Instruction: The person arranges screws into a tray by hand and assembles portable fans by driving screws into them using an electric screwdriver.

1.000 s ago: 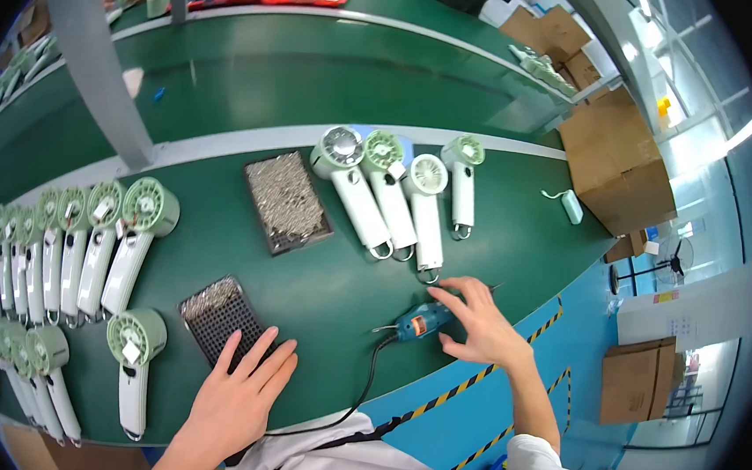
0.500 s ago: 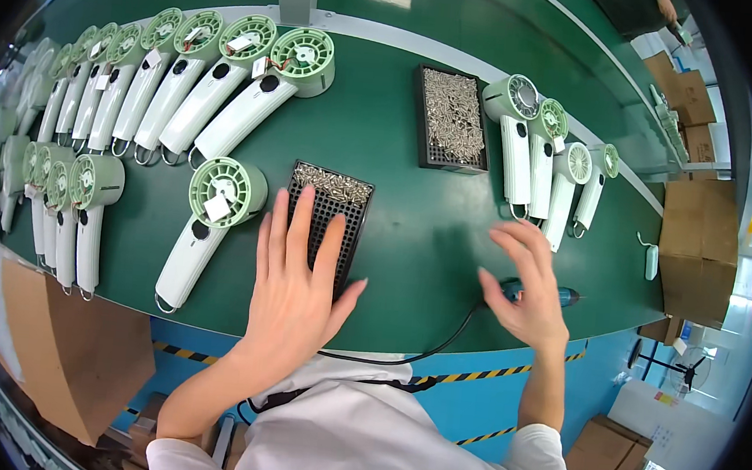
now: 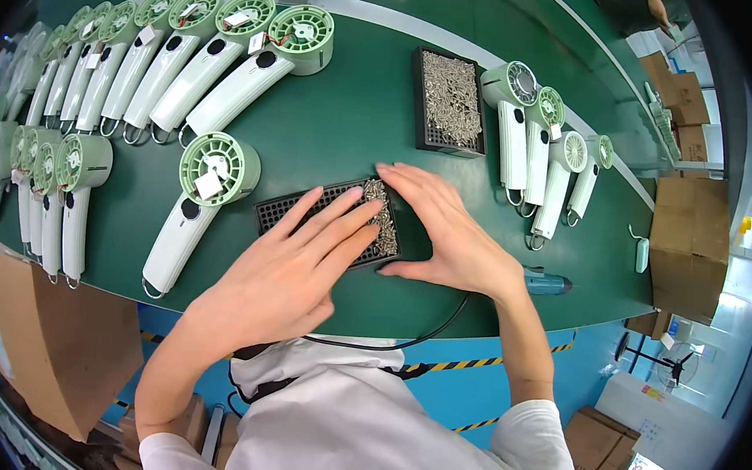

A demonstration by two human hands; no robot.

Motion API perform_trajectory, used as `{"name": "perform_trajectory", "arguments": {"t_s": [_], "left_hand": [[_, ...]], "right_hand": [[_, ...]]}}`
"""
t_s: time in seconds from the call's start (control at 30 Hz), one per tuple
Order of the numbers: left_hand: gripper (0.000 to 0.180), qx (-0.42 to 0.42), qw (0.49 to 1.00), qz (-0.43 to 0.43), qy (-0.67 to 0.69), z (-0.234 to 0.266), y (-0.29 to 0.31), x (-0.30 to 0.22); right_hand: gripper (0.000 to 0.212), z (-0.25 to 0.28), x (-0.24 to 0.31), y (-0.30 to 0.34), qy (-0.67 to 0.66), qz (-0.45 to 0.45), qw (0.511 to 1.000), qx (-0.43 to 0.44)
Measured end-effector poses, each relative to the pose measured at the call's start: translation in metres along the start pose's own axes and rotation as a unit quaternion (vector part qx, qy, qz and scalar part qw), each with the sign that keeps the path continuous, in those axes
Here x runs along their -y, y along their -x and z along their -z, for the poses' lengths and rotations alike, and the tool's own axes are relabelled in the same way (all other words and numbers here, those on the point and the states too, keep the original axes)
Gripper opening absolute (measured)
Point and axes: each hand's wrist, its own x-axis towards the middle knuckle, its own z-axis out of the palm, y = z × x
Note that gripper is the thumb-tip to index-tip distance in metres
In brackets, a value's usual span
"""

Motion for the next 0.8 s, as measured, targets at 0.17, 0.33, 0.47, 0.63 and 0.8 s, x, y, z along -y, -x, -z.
{"name": "perform_trajectory", "arguments": {"t_s": [0.17,0.33,0.47,0.63,0.8], "left_hand": [[0.081,-0.075,0.995,0.042,-0.046,-0.026,-0.017,-0.006],[0.082,-0.052,0.997,0.034,-0.044,-0.036,-0.012,-0.019],[0.08,-0.051,0.995,0.05,-0.065,-0.038,-0.01,-0.024],[0.079,-0.048,0.991,0.032,-0.119,-0.04,-0.011,-0.028],[0.086,-0.027,0.992,0.07,-0.105,-0.038,-0.011,-0.023]], "right_hand": [[0.102,-0.006,-0.006,0.002,-0.011,-0.02,1.0,-0.002],[0.097,-0.007,-0.005,0.002,-0.019,-0.021,1.0,-0.013],[0.097,-0.007,-0.006,0.0,-0.021,-0.019,1.0,-0.007],[0.095,-0.004,-0.005,-0.001,-0.016,0.009,1.0,-0.015],[0.095,-0.008,-0.009,0.001,-0.032,0.022,0.999,-0.029]]}}
